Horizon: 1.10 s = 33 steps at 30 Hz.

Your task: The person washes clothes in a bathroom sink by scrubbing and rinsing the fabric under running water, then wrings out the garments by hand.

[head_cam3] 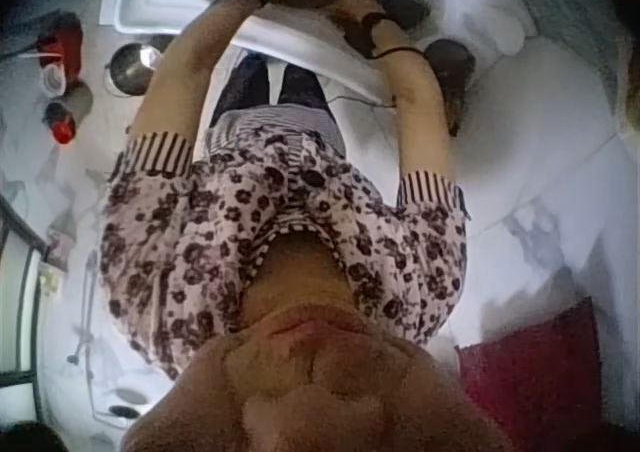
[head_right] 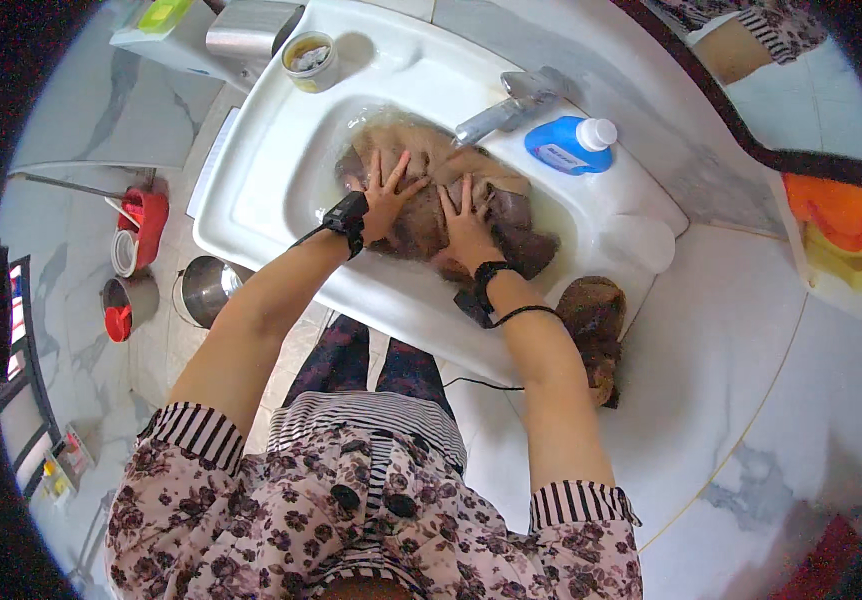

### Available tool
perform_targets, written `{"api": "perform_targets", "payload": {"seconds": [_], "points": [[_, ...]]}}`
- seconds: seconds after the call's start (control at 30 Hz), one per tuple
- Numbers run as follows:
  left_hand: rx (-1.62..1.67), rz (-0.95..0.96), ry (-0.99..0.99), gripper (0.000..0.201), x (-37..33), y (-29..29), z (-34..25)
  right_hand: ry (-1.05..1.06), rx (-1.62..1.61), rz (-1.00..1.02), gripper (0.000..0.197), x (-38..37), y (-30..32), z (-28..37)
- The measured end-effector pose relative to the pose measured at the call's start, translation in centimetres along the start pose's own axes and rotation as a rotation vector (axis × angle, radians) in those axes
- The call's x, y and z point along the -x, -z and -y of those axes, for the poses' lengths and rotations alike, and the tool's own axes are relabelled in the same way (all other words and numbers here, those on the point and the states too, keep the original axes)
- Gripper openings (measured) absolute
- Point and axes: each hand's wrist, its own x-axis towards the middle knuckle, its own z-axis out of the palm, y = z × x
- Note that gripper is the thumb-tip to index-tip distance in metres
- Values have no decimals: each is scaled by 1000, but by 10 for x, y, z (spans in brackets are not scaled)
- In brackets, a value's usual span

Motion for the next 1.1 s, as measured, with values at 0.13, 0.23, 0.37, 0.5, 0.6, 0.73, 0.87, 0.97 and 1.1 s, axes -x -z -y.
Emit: {"api": "perform_targets", "payload": {"seconds": [0.13, 0.23, 0.37, 0.5, 0.6, 0.73, 0.87, 0.97, 1.1], "points": [[85, 155, -34, 101, -3, 1, -3, 72, 43, -18, 124, -1, -11, -16], [85, 244, -19, 93, -2, -9, -1, 96, 115, 58, 121, -2, -10, -12], [-42, 71, 1, 70, 2, -28, 3, 27, 51, 108, 113, -3, -17, -3], [28, 80, -45, 68, -11, -25, -13, 59, 126, 106, 63, -3, -50, -36], [31, 67, -22, 67, -12, -24, -8, 154, 180, 148, 61, -6, -31, -24], [69, 96, -46, 66, -15, -13, -11, 224, -67, -135, 57, 0, -12, -14], [157, 236, -74, 64, -19, 13, -15, -29, -127, 127, 45, 7, 29, 7], [304, 23, 41, 58, -35, -2, 25, 116, 45, -351, 36, 31, -13, 0], [475, -256, 460, 47, -52, 9, 23, -223, -752, -242, 42, 38, -61, -2]]}}
